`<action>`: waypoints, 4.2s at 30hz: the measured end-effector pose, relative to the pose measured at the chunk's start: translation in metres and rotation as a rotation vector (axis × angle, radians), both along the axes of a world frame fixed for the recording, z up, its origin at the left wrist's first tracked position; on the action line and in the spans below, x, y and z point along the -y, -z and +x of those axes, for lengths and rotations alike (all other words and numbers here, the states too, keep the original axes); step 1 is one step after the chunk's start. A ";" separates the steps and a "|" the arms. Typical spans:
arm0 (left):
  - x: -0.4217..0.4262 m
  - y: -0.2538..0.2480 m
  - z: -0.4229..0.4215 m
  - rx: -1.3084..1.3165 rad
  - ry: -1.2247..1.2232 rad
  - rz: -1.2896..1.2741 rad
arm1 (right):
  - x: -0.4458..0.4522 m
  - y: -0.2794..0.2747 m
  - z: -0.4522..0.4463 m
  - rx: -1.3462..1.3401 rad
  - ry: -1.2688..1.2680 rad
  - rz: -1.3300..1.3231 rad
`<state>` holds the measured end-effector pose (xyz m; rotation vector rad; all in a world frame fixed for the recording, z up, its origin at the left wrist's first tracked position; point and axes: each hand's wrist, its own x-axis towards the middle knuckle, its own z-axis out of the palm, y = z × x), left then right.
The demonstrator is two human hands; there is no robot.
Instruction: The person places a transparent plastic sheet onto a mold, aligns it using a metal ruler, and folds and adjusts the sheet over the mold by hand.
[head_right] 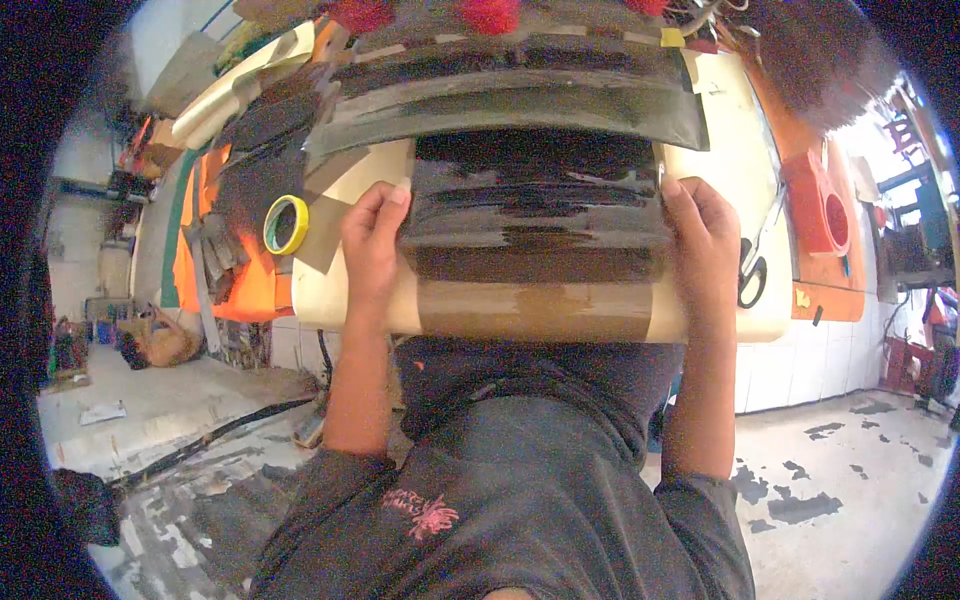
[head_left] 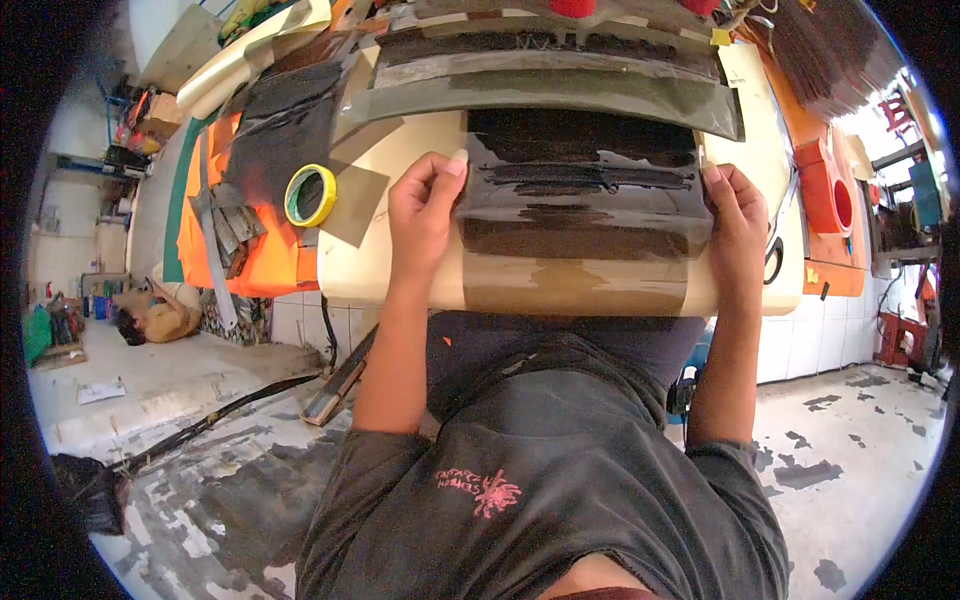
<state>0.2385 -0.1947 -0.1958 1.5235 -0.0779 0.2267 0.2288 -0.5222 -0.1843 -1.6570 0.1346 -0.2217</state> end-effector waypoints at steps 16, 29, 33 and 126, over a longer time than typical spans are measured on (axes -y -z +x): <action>-0.071 -0.044 -0.029 0.225 -0.448 0.422 | -0.005 0.002 -0.002 0.064 0.028 0.055; -0.303 -0.095 -0.094 -0.604 -0.818 1.256 | 0.011 -0.020 -0.030 0.152 0.072 0.092; -0.327 -0.070 -0.096 -0.465 -0.771 0.903 | 0.019 -0.025 -0.040 0.171 0.096 0.051; -0.021 -0.010 -0.016 -0.171 -0.222 -0.265 | 0.055 -0.020 -0.024 -0.229 -0.199 0.776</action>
